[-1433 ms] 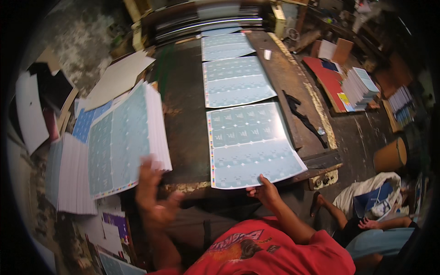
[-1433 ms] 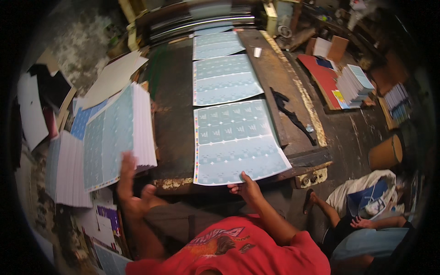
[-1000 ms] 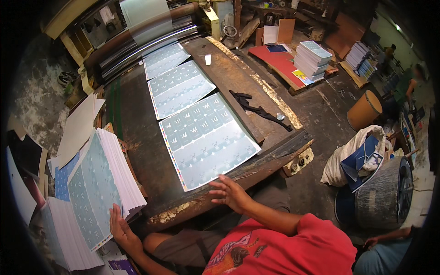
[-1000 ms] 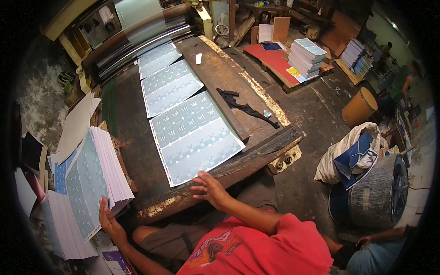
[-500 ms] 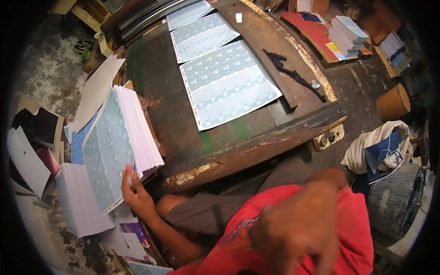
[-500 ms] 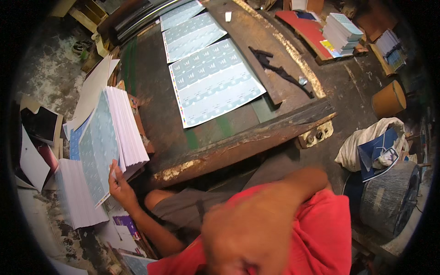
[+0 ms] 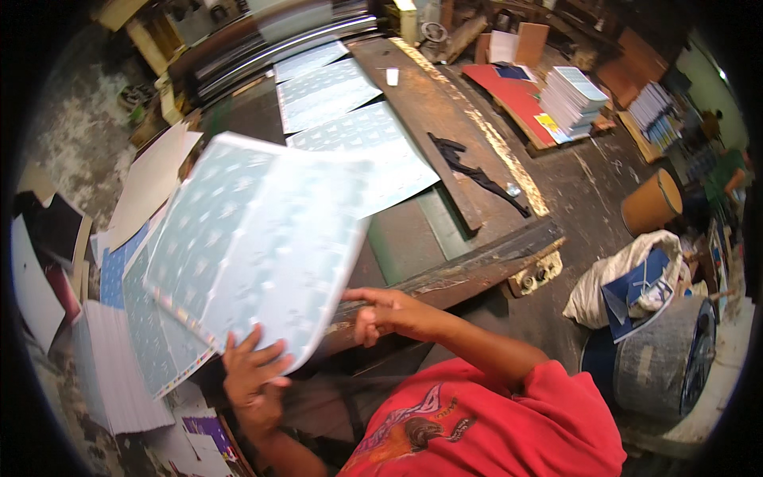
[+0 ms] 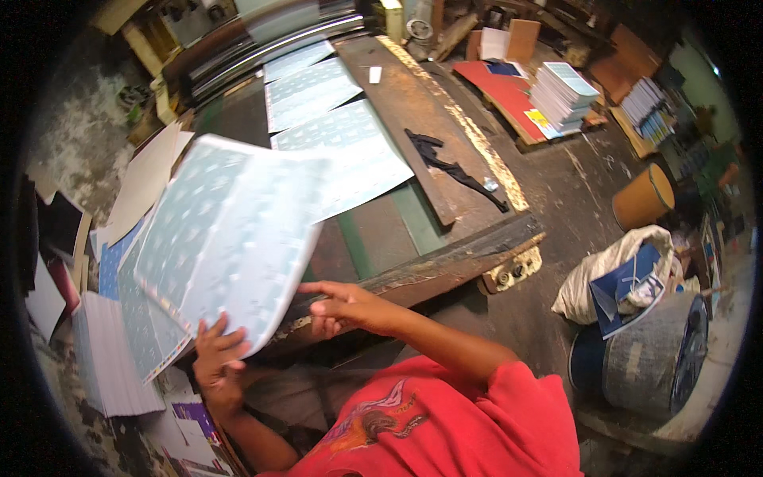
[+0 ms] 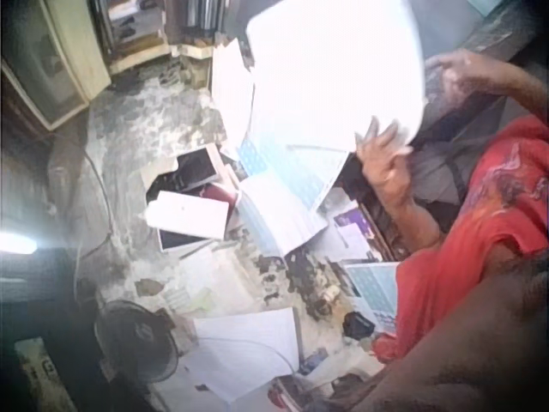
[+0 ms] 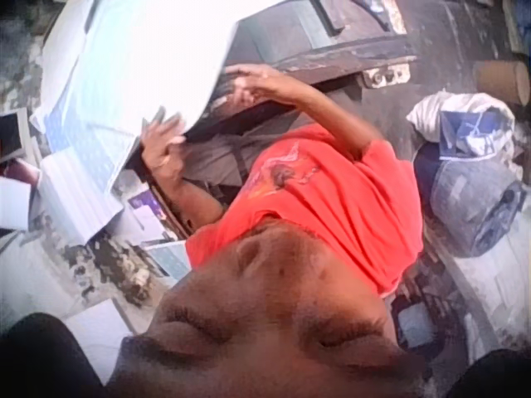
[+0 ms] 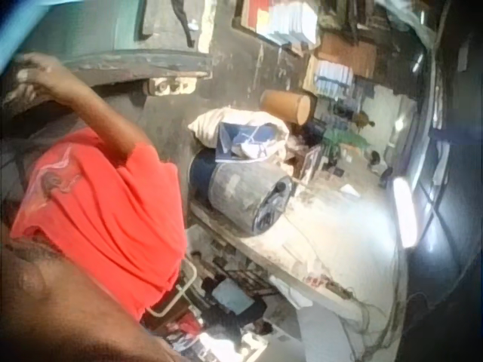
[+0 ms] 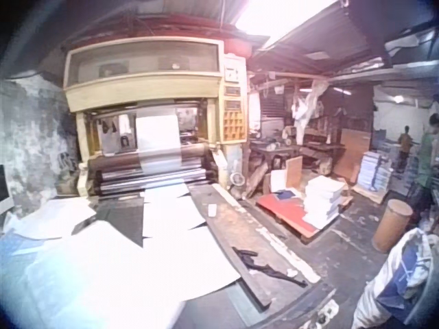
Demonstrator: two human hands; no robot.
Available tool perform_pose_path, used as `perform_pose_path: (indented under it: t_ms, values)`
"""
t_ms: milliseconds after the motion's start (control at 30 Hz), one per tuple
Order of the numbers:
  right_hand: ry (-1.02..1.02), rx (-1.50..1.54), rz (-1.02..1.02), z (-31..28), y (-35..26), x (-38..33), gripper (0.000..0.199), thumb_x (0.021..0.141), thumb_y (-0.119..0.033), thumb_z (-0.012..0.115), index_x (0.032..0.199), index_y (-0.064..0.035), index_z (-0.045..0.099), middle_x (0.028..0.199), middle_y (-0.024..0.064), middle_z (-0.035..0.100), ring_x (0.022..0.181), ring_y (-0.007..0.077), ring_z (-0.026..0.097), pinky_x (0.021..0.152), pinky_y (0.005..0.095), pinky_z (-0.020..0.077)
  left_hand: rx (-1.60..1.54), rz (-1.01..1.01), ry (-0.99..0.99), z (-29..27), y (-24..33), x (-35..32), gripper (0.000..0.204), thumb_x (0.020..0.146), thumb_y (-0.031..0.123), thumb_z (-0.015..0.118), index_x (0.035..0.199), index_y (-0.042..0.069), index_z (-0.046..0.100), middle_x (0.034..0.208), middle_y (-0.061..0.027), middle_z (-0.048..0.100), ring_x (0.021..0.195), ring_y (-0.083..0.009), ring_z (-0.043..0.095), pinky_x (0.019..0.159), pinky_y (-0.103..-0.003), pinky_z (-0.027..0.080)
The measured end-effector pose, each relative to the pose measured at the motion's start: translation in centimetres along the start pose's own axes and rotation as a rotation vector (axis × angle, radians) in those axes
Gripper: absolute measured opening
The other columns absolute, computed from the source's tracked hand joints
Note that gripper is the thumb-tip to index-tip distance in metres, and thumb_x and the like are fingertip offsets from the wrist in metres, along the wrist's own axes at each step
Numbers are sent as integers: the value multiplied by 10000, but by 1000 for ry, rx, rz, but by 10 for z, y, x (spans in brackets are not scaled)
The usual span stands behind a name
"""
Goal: The person aligns and organizes printed blue sheets on the loading table of an industrial printing or laminating machine, moving sheets from a stack on the left onto the machine's feed rollers.
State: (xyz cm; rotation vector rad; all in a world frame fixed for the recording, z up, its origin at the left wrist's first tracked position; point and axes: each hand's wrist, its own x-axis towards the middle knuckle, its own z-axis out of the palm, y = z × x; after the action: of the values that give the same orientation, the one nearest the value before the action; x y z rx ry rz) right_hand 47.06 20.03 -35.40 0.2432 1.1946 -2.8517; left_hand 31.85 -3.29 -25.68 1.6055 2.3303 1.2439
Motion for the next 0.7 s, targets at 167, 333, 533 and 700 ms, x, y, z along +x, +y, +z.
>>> perform_pose_path:
  t_ms: [167,333,533,700]
  values:
    - [214,139,16,-29,27,2,402,927,-265,631,1161,49,539,861,111,656,650,146,591,676,289,519,230,69,-135,12,5,0,363,852,456,648,1023,153,748,1224,-55,667,1338,-345,462,1146,-599,170]
    - [503,211,131,-73,94,-20,399,948,-309,590,1139,33,514,766,124,619,680,202,602,723,376,521,426,-101,205,-16,-29,0,553,910,486,581,1270,68,612,1388,-133,549,1365,-368,417,1145,-557,227]
    - [531,97,185,-87,133,-52,485,982,-394,527,1252,4,468,973,222,685,726,195,636,752,344,531,508,-256,307,-18,-72,-11,492,890,402,652,1250,68,630,1309,-128,614,1295,-322,508,1105,-448,324]
    - [546,166,146,-82,114,-36,472,1005,-401,487,1257,-2,468,1001,225,686,728,198,640,788,355,526,465,-270,372,-17,-69,-14,430,877,371,686,1181,67,677,1221,-109,672,1227,-304,572,1067,-416,365]
